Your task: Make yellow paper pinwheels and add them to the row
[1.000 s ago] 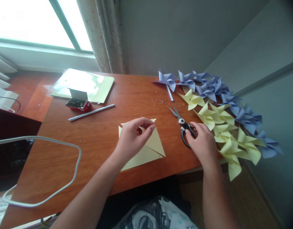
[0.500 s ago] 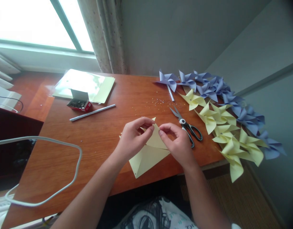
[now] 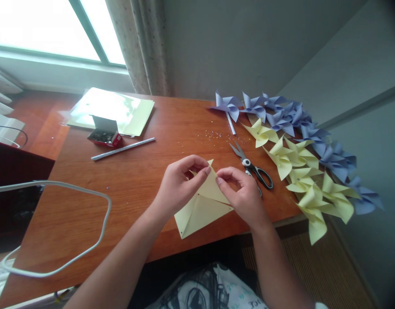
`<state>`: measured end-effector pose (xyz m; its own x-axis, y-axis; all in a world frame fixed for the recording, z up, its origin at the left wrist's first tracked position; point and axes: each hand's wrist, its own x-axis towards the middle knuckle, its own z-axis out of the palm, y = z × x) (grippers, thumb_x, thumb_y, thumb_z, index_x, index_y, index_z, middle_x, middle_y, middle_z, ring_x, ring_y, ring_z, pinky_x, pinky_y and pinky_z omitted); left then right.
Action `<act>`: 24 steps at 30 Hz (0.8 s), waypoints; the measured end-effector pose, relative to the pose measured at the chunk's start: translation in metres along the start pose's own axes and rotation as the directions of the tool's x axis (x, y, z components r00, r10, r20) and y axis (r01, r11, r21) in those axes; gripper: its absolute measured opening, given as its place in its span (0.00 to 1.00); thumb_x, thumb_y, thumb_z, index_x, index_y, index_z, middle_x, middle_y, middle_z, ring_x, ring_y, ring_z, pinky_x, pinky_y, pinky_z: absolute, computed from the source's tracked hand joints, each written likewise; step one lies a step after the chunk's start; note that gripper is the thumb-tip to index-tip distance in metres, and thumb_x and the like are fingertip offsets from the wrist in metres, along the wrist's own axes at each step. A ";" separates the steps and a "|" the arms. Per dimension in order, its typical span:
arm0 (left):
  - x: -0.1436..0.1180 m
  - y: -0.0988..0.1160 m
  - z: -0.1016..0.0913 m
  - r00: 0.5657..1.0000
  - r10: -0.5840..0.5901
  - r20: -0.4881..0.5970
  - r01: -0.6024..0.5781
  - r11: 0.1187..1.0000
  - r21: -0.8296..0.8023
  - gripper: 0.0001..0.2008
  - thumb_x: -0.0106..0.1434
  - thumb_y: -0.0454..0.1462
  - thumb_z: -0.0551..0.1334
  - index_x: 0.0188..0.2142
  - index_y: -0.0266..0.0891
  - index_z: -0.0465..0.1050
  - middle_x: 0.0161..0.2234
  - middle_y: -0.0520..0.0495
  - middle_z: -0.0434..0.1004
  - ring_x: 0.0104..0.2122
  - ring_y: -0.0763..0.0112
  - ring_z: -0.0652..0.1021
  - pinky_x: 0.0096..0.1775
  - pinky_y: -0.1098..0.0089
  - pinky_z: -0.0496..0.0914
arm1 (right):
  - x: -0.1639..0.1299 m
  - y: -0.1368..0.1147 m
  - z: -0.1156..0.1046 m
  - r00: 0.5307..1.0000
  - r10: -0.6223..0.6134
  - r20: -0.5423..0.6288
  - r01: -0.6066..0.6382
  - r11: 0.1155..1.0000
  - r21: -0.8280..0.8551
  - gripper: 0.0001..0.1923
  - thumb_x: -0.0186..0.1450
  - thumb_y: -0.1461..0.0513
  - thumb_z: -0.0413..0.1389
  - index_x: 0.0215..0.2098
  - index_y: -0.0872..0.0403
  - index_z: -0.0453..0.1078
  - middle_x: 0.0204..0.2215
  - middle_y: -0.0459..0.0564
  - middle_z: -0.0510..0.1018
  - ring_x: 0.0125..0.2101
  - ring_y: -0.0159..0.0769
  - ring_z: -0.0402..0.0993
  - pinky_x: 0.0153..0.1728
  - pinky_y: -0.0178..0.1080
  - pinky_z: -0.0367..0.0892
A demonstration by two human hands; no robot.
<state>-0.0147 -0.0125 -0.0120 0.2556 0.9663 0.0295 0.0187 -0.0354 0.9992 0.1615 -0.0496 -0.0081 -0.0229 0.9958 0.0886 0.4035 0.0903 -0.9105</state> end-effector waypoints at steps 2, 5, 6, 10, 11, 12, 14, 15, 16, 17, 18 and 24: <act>0.000 0.000 0.000 1.000 -0.014 0.013 0.014 1.000 -0.023 0.07 0.64 0.40 0.65 0.34 0.38 0.76 0.31 0.48 0.77 0.31 0.70 0.75 0.33 0.71 0.68 | 0.000 0.000 0.000 1.000 -0.004 0.000 0.004 1.000 -0.015 0.04 0.67 0.62 0.58 0.36 0.51 0.75 0.35 0.48 0.81 0.37 0.39 0.79 0.41 0.40 0.73; 0.000 -0.001 0.001 0.999 -0.030 0.024 0.032 0.998 -0.055 0.07 0.64 0.40 0.65 0.35 0.38 0.76 0.31 0.48 0.76 0.32 0.69 0.74 0.34 0.71 0.68 | 0.000 0.000 -0.001 1.000 -0.008 0.005 0.008 0.999 -0.031 0.03 0.67 0.62 0.58 0.36 0.51 0.75 0.34 0.48 0.81 0.37 0.39 0.79 0.41 0.40 0.73; 0.000 -0.001 0.001 0.999 -0.035 0.025 0.036 0.998 -0.055 0.07 0.64 0.40 0.65 0.35 0.38 0.76 0.31 0.48 0.76 0.32 0.69 0.74 0.33 0.71 0.68 | 0.000 -0.001 -0.001 1.000 -0.008 0.008 0.009 0.999 -0.035 0.03 0.67 0.62 0.58 0.36 0.51 0.75 0.34 0.48 0.81 0.37 0.39 0.78 0.41 0.40 0.73; 0.000 0.000 0.000 0.999 -0.038 0.028 0.038 0.999 -0.020 0.07 0.64 0.40 0.65 0.34 0.38 0.76 0.30 0.47 0.76 0.31 0.69 0.74 0.32 0.71 0.67 | 0.000 -0.003 -0.003 0.999 -0.012 0.035 0.014 0.999 -0.051 0.04 0.67 0.63 0.57 0.36 0.51 0.75 0.34 0.47 0.81 0.37 0.38 0.78 0.41 0.40 0.72; 0.001 0.000 0.000 0.999 -0.034 0.027 0.034 0.999 -0.010 0.08 0.65 0.41 0.65 0.34 0.38 0.76 0.30 0.47 0.76 0.31 0.69 0.74 0.32 0.71 0.67 | 0.000 -0.003 -0.003 0.999 -0.012 0.041 0.014 0.999 -0.047 0.04 0.67 0.63 0.57 0.36 0.51 0.75 0.34 0.47 0.81 0.37 0.38 0.78 0.42 0.40 0.72; 0.001 0.001 0.000 0.999 -0.030 0.031 0.030 1.000 -0.001 0.08 0.65 0.41 0.64 0.34 0.38 0.76 0.31 0.47 0.76 0.31 0.69 0.74 0.32 0.72 0.67 | 0.000 -0.003 -0.002 0.999 -0.010 0.043 0.012 0.999 -0.038 0.04 0.67 0.62 0.57 0.37 0.51 0.75 0.35 0.47 0.81 0.38 0.39 0.78 0.42 0.40 0.72; 0.001 0.001 0.000 0.999 -0.024 0.049 0.024 1.000 0.020 0.08 0.65 0.41 0.64 0.34 0.38 0.76 0.30 0.48 0.76 0.31 0.70 0.74 0.31 0.72 0.67 | 0.002 -0.004 0.000 1.000 0.001 0.025 -0.001 1.000 0.002 0.04 0.68 0.61 0.58 0.38 0.50 0.75 0.35 0.48 0.81 0.38 0.39 0.78 0.42 0.40 0.72; 0.001 0.001 0.000 0.998 -0.020 0.063 0.018 0.999 0.033 0.08 0.66 0.41 0.64 0.34 0.38 0.76 0.30 0.48 0.76 0.30 0.70 0.73 0.31 0.72 0.67 | 0.003 -0.004 0.001 1.000 0.007 0.009 -0.007 1.000 0.027 0.04 0.68 0.60 0.58 0.38 0.50 0.74 0.35 0.48 0.80 0.38 0.39 0.78 0.42 0.40 0.73; 0.001 0.002 0.000 0.997 -0.014 0.077 0.011 0.999 0.046 0.09 0.66 0.41 0.64 0.33 0.38 0.76 0.29 0.48 0.76 0.30 0.71 0.73 0.30 0.73 0.67 | 0.004 -0.003 0.002 1.000 0.011 -0.011 -0.010 0.999 0.050 0.04 0.68 0.59 0.58 0.37 0.50 0.74 0.35 0.48 0.80 0.38 0.39 0.78 0.41 0.40 0.73; 0.001 0.002 0.000 0.996 -0.006 0.087 0.001 0.998 0.057 0.09 0.66 0.41 0.63 0.33 0.38 0.76 0.29 0.49 0.75 0.30 0.71 0.73 0.30 0.73 0.66 | 0.005 -0.003 0.004 1.000 0.014 -0.028 -0.012 0.998 0.068 0.04 0.68 0.59 0.59 0.37 0.50 0.73 0.35 0.48 0.80 0.38 0.39 0.78 0.41 0.40 0.73; 0.001 0.002 0.001 0.996 0.001 0.094 -0.007 0.998 0.067 0.09 0.66 0.40 0.63 0.33 0.37 0.75 0.29 0.49 0.75 0.29 0.71 0.74 0.30 0.73 0.66 | 0.006 -0.002 0.005 0.999 0.016 -0.038 -0.013 0.997 0.079 0.04 0.67 0.59 0.59 0.36 0.51 0.73 0.34 0.48 0.79 0.37 0.39 0.77 0.41 0.40 0.73; 0.001 0.001 0.001 0.996 0.006 0.094 -0.016 0.995 0.102 0.08 0.66 0.39 0.63 0.33 0.37 0.75 0.29 0.49 0.75 0.29 0.73 0.73 0.30 0.74 0.66 | 0.008 0.002 0.008 0.999 0.047 -0.004 -0.046 0.993 0.106 0.05 0.68 0.59 0.57 0.34 0.51 0.71 0.32 0.46 0.76 0.33 0.36 0.74 0.38 0.38 0.70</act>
<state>-0.0138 -0.0119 -0.0111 0.3450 0.9380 0.0331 0.1127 -0.0764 0.9907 0.1547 -0.0416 -0.0127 0.0000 0.9989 0.0478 0.3047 0.0455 -0.9514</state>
